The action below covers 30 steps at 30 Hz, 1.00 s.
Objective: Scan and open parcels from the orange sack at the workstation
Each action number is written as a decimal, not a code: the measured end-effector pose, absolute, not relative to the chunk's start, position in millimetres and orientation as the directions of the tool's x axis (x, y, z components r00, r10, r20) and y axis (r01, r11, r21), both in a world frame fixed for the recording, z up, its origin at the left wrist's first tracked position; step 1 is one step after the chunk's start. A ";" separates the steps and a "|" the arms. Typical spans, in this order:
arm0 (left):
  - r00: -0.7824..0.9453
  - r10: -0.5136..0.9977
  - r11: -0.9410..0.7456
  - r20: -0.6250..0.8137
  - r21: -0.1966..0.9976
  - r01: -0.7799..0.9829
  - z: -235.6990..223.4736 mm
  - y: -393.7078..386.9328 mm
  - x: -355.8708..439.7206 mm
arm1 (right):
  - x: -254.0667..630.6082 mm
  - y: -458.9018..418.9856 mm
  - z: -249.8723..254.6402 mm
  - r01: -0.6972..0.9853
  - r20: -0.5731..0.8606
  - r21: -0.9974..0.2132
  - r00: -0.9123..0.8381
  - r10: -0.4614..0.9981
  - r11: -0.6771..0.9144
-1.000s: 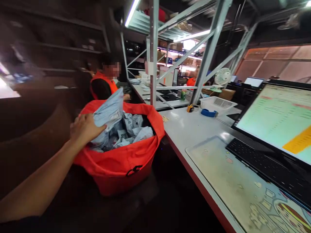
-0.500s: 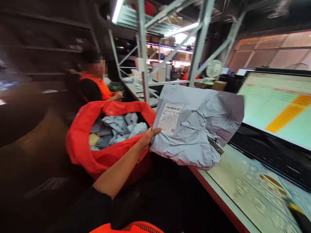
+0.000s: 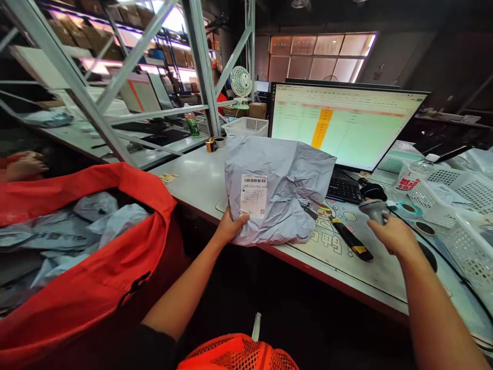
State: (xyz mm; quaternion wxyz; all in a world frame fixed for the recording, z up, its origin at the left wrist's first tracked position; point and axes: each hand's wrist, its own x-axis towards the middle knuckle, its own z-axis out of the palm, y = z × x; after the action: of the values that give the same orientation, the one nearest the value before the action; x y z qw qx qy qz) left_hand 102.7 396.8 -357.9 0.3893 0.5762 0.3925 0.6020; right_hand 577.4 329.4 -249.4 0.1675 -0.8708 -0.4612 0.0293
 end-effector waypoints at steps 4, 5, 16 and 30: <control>-0.003 0.924 -0.382 0.383 0.920 0.091 -360.2 387.6 102.8 | 531.6 277.8 -189.2 0.767 0.097 -0.579 0.401 0.911 -0.276; -0.002 0.924 -0.380 0.382 0.919 0.104 -359.4 385.5 102.7 | 514.6 264.3 -176.9 0.782 0.102 -0.586 0.332 0.938 -0.213; -0.021 0.921 -0.384 0.390 0.915 0.124 -355.7 379.7 102.2 | 422.8 245.4 -163.8 0.873 0.336 -0.406 -0.132 0.933 0.270; -0.585 0.597 -0.441 0.549 0.834 0.331 -369.3 436.5 19.5 | 588.0 324.9 -304.9 0.833 0.306 -0.227 0.553 0.775 -0.504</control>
State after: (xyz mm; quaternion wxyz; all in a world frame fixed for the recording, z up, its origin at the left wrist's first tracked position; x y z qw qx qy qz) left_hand 19.5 436.5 -369.3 0.0920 0.4459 0.5204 0.7225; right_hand 588.0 324.9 -304.9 0.1760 -0.8634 -0.4657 -0.0823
